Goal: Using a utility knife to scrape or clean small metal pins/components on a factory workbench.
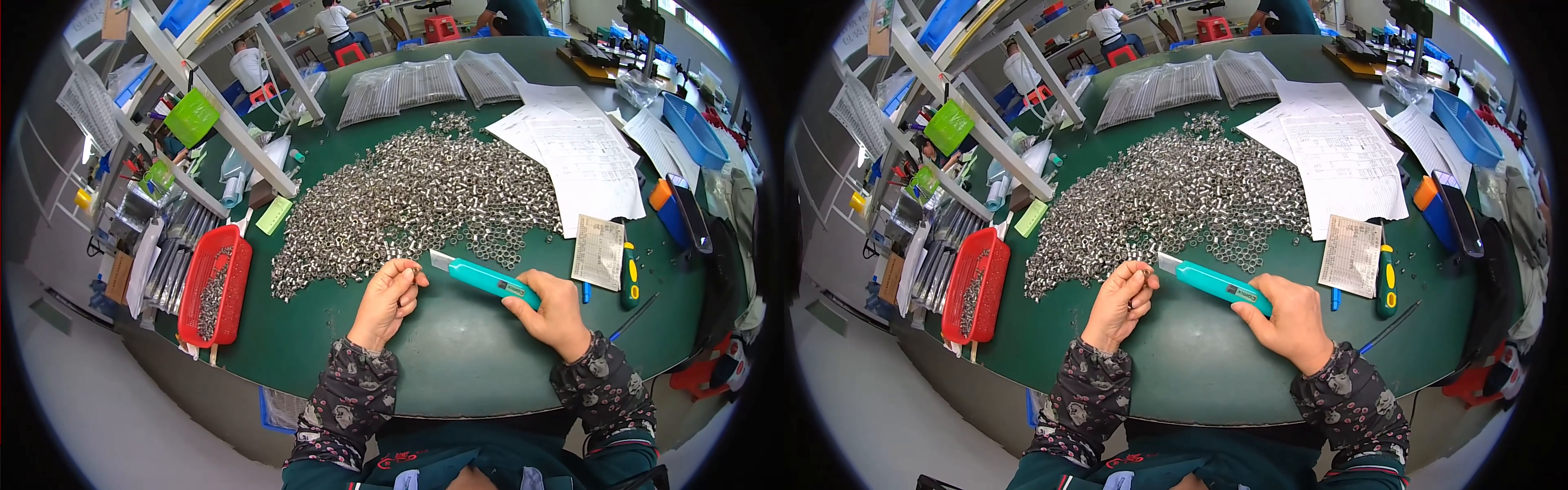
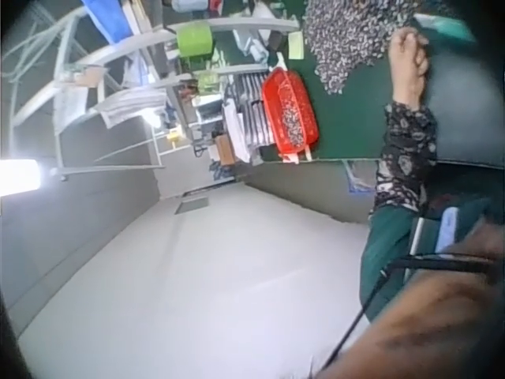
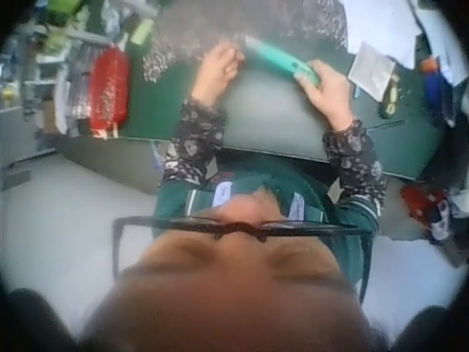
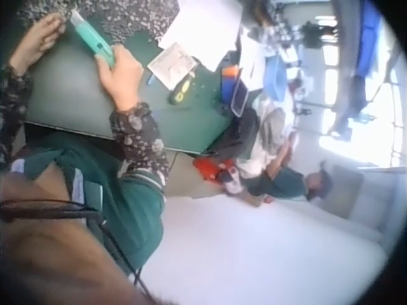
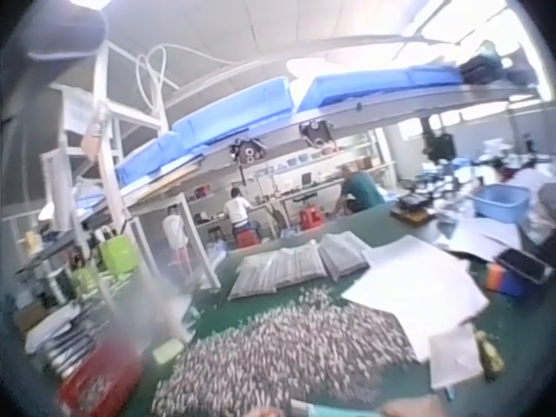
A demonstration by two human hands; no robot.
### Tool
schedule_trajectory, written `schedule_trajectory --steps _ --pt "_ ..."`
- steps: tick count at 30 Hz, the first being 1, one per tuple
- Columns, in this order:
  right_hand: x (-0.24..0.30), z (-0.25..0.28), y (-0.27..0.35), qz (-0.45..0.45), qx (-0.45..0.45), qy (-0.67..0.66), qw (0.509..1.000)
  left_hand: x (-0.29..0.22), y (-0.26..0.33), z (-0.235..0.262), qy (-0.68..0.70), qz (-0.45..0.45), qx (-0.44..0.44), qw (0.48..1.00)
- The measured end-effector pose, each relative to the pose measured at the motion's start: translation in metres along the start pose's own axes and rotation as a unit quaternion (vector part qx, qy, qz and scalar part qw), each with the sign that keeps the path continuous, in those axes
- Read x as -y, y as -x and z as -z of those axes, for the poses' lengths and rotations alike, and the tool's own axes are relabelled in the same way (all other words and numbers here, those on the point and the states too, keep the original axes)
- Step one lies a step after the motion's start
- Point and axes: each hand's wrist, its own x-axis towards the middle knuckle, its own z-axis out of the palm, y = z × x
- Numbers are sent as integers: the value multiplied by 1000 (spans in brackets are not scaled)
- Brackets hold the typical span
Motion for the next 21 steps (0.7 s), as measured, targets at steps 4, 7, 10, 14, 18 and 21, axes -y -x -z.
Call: schedule_trajectory --steps 4,7,10,14,18,21 --pt "-2 1 0 -35 27 6 999 0 0 -1 -28 -5 -18 999" --pt "-2 -2 1 -28 40 -8 999 0 -1 4 8 -8 -1 1000" --pt "-1 -1 1 -44 62 -18 997 2 -2 8 27 -2 16 999" --pt "-1 0 0 -80 93 -34 992 2 -2 4 23 -18 -8 1000" --pt "-2 -1 0 -87 105 -36 990 4 -2 1 23 -27 -14 999" --pt "-4 -2 1 -93 108 -43 989 4 -3 1 32 -26 -3 999"
